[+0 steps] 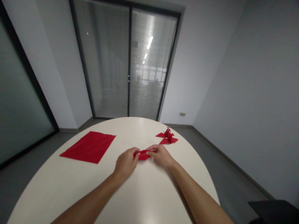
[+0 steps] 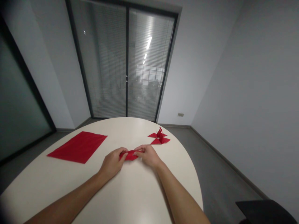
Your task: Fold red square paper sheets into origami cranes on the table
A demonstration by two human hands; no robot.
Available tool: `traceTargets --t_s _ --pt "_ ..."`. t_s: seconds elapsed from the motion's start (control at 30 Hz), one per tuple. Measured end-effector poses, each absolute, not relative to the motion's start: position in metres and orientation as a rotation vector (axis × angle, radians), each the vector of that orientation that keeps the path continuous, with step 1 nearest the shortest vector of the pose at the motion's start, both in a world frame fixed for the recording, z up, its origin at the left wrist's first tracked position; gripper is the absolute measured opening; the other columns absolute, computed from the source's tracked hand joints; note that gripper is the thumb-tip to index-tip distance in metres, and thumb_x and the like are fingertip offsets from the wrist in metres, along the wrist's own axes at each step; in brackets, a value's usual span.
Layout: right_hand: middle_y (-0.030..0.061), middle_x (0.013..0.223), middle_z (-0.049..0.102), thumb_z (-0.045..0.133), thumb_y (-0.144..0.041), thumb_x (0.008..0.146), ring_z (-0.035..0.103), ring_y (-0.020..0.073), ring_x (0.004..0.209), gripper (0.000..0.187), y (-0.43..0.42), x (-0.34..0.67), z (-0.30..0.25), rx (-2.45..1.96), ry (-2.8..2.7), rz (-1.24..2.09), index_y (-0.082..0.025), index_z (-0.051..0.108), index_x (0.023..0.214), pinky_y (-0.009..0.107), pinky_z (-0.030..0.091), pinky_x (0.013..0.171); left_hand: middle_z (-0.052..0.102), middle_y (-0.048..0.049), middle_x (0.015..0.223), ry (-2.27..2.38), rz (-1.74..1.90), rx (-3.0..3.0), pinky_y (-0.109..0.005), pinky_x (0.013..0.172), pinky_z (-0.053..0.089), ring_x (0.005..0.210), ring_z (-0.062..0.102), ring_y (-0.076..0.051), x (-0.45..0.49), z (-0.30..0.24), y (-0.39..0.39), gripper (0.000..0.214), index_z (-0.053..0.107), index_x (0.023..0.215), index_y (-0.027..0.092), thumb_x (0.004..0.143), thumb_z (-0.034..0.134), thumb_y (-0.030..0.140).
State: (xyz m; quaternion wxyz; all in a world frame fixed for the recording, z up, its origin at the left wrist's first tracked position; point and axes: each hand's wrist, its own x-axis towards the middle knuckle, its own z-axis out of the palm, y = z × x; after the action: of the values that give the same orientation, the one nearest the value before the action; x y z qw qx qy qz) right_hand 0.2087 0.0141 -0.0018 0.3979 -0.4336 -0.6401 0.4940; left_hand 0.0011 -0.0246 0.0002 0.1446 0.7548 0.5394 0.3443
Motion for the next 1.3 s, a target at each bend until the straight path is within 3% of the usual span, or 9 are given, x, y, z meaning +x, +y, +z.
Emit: traceTargets --t_s 0.3,0.57,0.77,0.97,1.3 --pt "0.0084 0.077 0.077 0.089 -0.046 0.061 0.068 0.0187 0.068 0.046 0.017 0.224 -0.002 -1.198 -1.546 1.295 -0.012 0.077 0.090 0.029 0.047 0.064 0.075 -0.0018 0.101 1.610 0.937 2.131 -0.030 0.082 0.046 0.094 0.069 -0.020 0.001 0.004 -0.026 0.017 0.067 0.103 0.024 0.097 0.051 0.024" --pt "0.0084 0.080 0.076 0.086 -0.041 0.066 0.064 0.0164 0.066 0.044 0.015 0.231 -0.001 -1.221 -1.548 1.292 -0.011 0.076 0.096 0.027 0.041 0.060 0.076 -0.0022 0.101 1.624 0.935 2.096 -0.029 0.080 0.047 0.093 0.069 -0.020 0.000 0.000 -0.024 0.017 0.067 0.104 0.024 0.097 0.052 0.023" --pt "0.0071 0.082 0.075 0.079 -0.036 0.074 0.066 0.0179 0.074 0.036 0.013 0.232 0.002 -1.192 -1.702 1.192 -0.012 0.075 0.101 0.030 0.046 0.070 0.075 -0.0021 0.100 1.594 0.970 2.179 -0.030 0.080 0.047 0.092 0.068 -0.020 -0.004 -0.001 -0.025 0.016 0.066 0.102 0.023 0.097 0.052 0.021" --pt "0.0094 0.109 0.075 0.078 -0.028 0.075 0.068 0.0223 0.095 0.043 0.006 0.215 -0.001 -1.094 -1.806 1.104 -0.018 0.071 0.116 0.038 0.051 0.088 0.074 -0.0027 0.098 1.537 0.973 2.385 -0.032 0.082 0.047 0.091 0.067 -0.020 -0.002 0.001 -0.025 0.016 0.067 0.099 0.022 0.097 0.052 0.016" --pt "0.0059 0.087 0.075 0.073 -0.027 0.078 0.066 0.0188 0.077 0.036 0.006 0.210 -0.002 -1.122 -1.827 1.121 -0.014 0.073 0.112 0.032 0.051 0.074 0.074 -0.0026 0.099 1.484 0.921 2.443 -0.032 0.084 0.048 0.094 0.067 -0.021 0.001 0.003 -0.027 0.016 0.066 0.100 0.022 0.097 0.052 0.017"
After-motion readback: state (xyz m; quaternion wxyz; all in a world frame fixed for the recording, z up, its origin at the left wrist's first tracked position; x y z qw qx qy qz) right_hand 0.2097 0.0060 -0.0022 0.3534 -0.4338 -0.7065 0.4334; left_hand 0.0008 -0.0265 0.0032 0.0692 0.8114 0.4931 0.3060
